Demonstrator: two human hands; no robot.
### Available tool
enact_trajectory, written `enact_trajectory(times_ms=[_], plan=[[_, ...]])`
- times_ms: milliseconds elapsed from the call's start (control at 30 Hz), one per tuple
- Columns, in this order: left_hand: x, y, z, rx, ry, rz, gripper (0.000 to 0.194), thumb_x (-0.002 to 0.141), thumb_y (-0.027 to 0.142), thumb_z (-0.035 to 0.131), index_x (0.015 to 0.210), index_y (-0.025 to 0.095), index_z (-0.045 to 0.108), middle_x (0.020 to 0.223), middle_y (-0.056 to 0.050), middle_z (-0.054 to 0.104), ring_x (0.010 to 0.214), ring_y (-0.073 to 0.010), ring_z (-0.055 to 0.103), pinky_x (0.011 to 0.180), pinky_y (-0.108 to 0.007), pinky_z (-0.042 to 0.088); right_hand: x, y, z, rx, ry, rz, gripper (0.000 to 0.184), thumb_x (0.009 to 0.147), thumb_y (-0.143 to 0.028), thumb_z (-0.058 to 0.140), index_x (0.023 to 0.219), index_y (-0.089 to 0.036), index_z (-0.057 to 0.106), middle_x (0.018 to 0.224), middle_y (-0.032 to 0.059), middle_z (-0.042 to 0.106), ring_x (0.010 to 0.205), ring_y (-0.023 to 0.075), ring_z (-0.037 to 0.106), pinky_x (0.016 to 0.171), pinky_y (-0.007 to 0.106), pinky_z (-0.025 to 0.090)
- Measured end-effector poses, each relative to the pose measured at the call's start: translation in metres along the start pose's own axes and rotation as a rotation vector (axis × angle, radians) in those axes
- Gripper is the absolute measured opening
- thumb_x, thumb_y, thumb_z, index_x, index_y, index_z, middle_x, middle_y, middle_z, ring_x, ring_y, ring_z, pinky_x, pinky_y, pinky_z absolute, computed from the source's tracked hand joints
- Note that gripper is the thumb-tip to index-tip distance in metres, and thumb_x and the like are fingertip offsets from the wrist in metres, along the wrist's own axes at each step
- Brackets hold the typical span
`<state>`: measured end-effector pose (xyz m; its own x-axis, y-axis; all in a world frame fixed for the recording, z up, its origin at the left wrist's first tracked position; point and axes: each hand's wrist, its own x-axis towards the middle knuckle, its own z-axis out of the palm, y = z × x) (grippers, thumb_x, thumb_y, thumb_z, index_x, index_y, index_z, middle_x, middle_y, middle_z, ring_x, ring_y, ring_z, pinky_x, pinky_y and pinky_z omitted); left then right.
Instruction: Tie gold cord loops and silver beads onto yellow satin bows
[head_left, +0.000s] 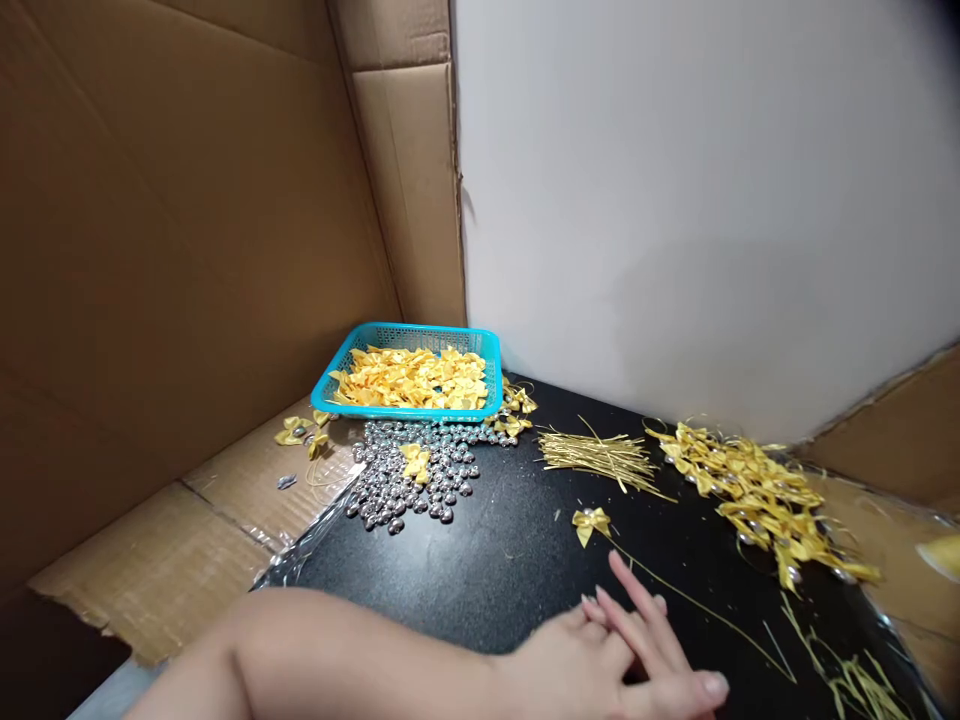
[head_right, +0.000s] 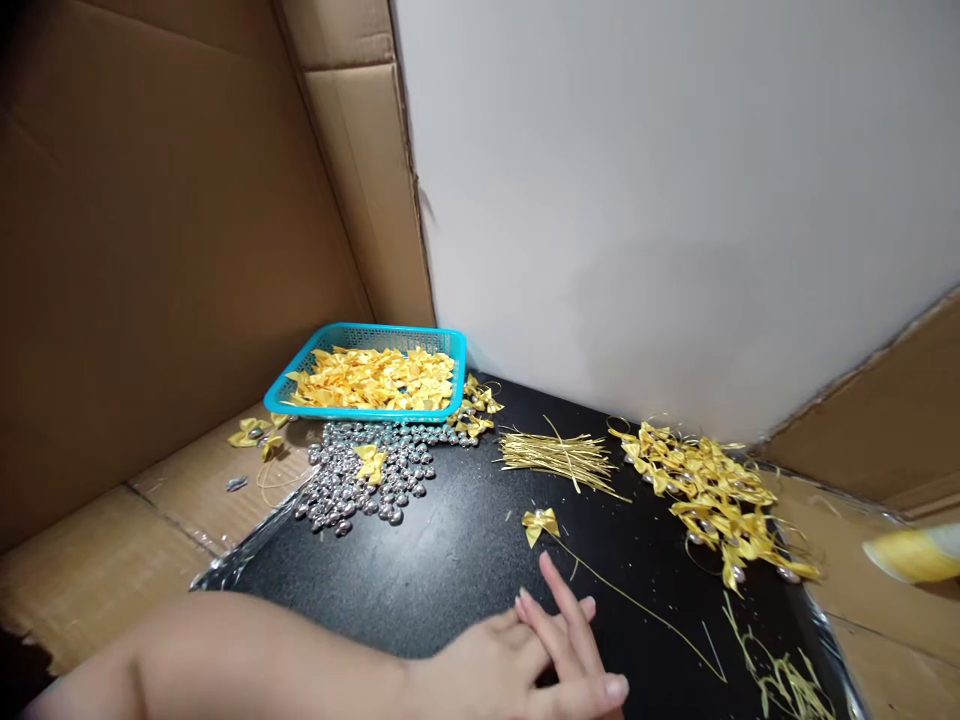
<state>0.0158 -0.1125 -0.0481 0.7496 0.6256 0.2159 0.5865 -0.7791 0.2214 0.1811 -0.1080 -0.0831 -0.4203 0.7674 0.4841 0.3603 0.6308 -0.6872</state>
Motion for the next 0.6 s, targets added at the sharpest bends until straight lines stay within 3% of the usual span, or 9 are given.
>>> enact_trajectory(times_ms=[67, 167, 233, 267, 333, 433, 600], plan=[[-0.017, -0.023, -0.033, 0.023, 0.108, -0.05, 0.061, 0.088, 0.035, 0.051, 0.147, 0.029, 0.034, 0.13, -0.008, 0.063, 0.113, -0.0237, 0.063, 0.104, -0.043, 0.047, 0.006, -0.004, 0.001, 0.025, 0.003, 0.015, 0.05, 0.094, -0.033, 0.05, 0.144, -0.03, 0.042, 0.153, 0.0076, 0.036, 0.127, 0.0297, 0.054, 0.089, 0.035, 0.059], [-0.061, -0.082, -0.091, 0.276, 0.332, -0.349, 0.045, 0.086, 0.016, 0.046, 0.129, 0.022, 0.053, 0.127, -0.01, 0.065, 0.122, -0.0247, 0.056, 0.109, -0.05, 0.039, 0.023, -0.012, 0.004, 0.048, -0.048, 0.01, 0.053, 0.092, -0.019, 0.047, 0.143, -0.03, 0.041, 0.155, 0.0076, 0.03, 0.126, 0.0263, 0.055, 0.083, 0.028, 0.06], [-0.094, -0.125, -0.124, 0.517, 0.342, -0.6, 0.041, 0.083, 0.013, 0.048, 0.123, 0.018, 0.058, 0.129, -0.016, 0.062, 0.121, -0.0322, 0.055, 0.104, -0.058, 0.038, 0.039, -0.02, 0.008, 0.066, -0.114, -0.048, 0.052, 0.089, -0.014, 0.046, 0.139, -0.029, 0.044, 0.154, 0.0086, 0.031, 0.124, 0.0252, 0.055, 0.085, 0.029, 0.059], [-0.108, -0.143, -0.136, 0.577, 0.283, -0.7, 0.039, 0.081, 0.014, 0.051, 0.119, 0.017, 0.061, 0.128, -0.017, 0.063, 0.12, -0.0346, 0.056, 0.103, -0.06, 0.038, 0.049, -0.024, 0.012, 0.074, -0.15, -0.08, 0.052, 0.087, -0.013, 0.047, 0.137, -0.028, 0.046, 0.154, 0.0093, 0.032, 0.125, 0.025, 0.055, 0.087, 0.03, 0.058], [-0.131, -0.171, -0.151, 0.59, 0.181, -0.754, 0.027, 0.08, 0.016, 0.053, 0.102, 0.017, 0.068, 0.109, -0.014, 0.071, 0.104, -0.0323, 0.063, 0.095, -0.051, 0.046, 0.069, -0.031, 0.021, 0.09, -0.228, -0.106, 0.048, 0.085, -0.011, 0.047, 0.131, -0.026, 0.05, 0.153, 0.0111, 0.033, 0.124, 0.0242, 0.056, 0.091, 0.032, 0.057], [-0.146, -0.19, -0.161, 0.571, 0.163, -0.755, 0.017, 0.082, 0.019, 0.051, 0.079, 0.02, 0.068, 0.08, -0.008, 0.073, 0.081, -0.0244, 0.067, 0.074, -0.034, 0.051, 0.099, -0.041, 0.04, 0.112, -0.317, -0.051, 0.04, 0.084, -0.011, 0.048, 0.122, -0.022, 0.055, 0.15, 0.0129, 0.036, 0.126, 0.0232, 0.054, 0.096, 0.036, 0.054], [-0.155, -0.197, -0.178, 0.558, 0.31, -0.78, 0.023, 0.09, 0.03, 0.045, 0.086, 0.021, 0.066, 0.09, -0.007, 0.072, 0.084, -0.0226, 0.066, 0.067, -0.029, 0.049, 0.145, -0.052, 0.071, 0.11, -0.365, -0.082, 0.037, 0.083, -0.014, 0.05, 0.118, -0.019, 0.058, 0.145, 0.0127, 0.044, 0.132, 0.0232, 0.047, 0.108, 0.042, 0.043]])
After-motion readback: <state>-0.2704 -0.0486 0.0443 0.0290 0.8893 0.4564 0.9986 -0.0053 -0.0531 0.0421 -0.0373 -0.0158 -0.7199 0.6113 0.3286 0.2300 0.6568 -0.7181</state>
